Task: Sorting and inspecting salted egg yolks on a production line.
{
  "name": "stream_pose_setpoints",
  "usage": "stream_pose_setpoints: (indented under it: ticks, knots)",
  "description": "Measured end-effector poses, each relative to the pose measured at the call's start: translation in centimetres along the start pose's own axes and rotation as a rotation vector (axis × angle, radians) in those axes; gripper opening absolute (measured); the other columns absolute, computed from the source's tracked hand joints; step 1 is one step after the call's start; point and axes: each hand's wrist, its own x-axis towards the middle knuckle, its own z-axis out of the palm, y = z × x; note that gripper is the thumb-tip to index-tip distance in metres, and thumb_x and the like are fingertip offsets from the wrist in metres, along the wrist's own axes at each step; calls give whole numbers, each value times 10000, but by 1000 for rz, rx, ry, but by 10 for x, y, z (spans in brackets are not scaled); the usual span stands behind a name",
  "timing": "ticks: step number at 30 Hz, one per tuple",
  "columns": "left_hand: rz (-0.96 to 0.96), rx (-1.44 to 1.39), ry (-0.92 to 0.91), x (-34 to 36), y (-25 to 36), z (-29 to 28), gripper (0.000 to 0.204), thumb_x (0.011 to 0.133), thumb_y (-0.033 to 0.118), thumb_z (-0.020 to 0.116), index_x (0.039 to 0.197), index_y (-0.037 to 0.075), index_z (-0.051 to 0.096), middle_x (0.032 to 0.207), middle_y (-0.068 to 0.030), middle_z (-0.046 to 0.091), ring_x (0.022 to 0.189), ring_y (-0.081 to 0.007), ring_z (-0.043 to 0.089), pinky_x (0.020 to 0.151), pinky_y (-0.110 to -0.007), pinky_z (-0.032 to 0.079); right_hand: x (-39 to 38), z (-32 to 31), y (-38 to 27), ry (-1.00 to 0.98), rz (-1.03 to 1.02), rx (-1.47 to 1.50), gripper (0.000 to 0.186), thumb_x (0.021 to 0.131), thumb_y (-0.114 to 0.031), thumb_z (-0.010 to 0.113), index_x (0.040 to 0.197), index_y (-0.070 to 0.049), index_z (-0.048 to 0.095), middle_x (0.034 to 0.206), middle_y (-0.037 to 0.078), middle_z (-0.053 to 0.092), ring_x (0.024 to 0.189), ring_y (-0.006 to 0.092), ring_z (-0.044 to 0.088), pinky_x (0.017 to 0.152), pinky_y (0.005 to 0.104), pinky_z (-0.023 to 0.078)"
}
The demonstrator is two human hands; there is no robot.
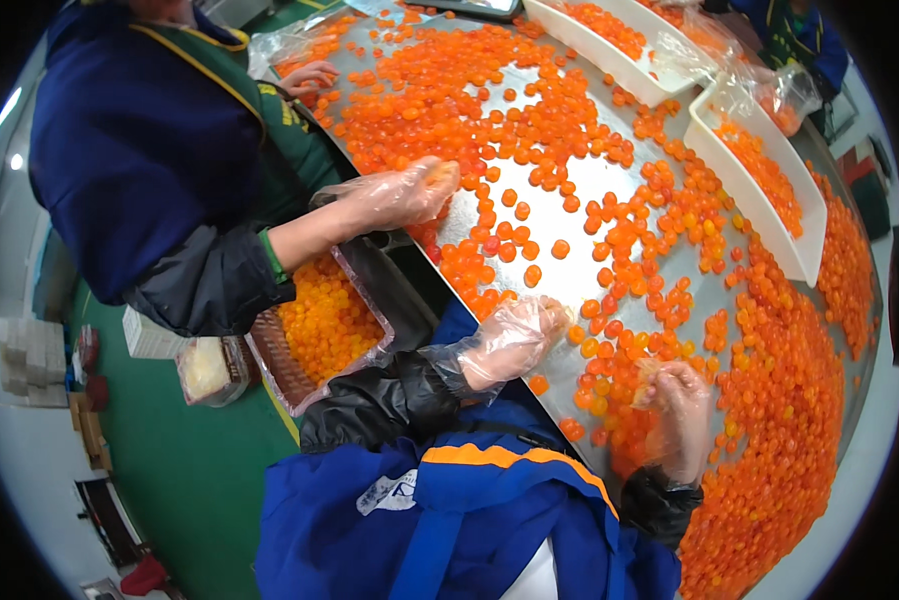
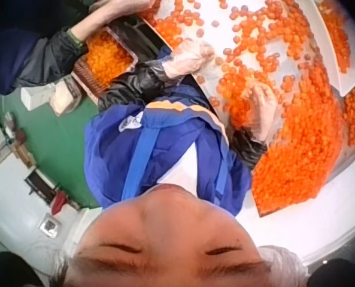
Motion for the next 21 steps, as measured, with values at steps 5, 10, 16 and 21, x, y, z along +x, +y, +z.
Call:
stream_pose_setpoints:
  ticks: [5,10,16,21]
  knots:
    - [82,116,-10,2,0,0,180,998,140,547,1130,87,659,1100,-192,672,944,-397,664,797,-463,549,-47,-69,1,312,-126,94,138,942,-77,614,1044,7,652,926,40,643,795,87,587,687,232,493]
    - [81,192,-92,1,3,-12,254,965,169,590,1201,107,656,1138,-156,671,979,-365,666,841,-444,548,-159,-142,46,918,-312,-60,339,961,-152,593,1235,48,611,1128,104,659,916,115,590,776,221,472]
    - [-267,92,-109,5,35,-30,225,950,250,630,1011,70,751,892,-165,719,848,-296,717,766,-387,554,-282,-160,96,1295,-303,175,369,1003,-195,519,1274,42,600,1326,126,602,1175,216,561,1005,339,435]
    - [113,242,-24,11,30,-19,223,981,152,614,1171,70,696,987,-133,728,919,-293,705,791,-365,552,-319,-163,129,1251,650,-1098,506,1070,-329,451,1376,61,549,1392,240,584,1250,367,567,1053,421,435]
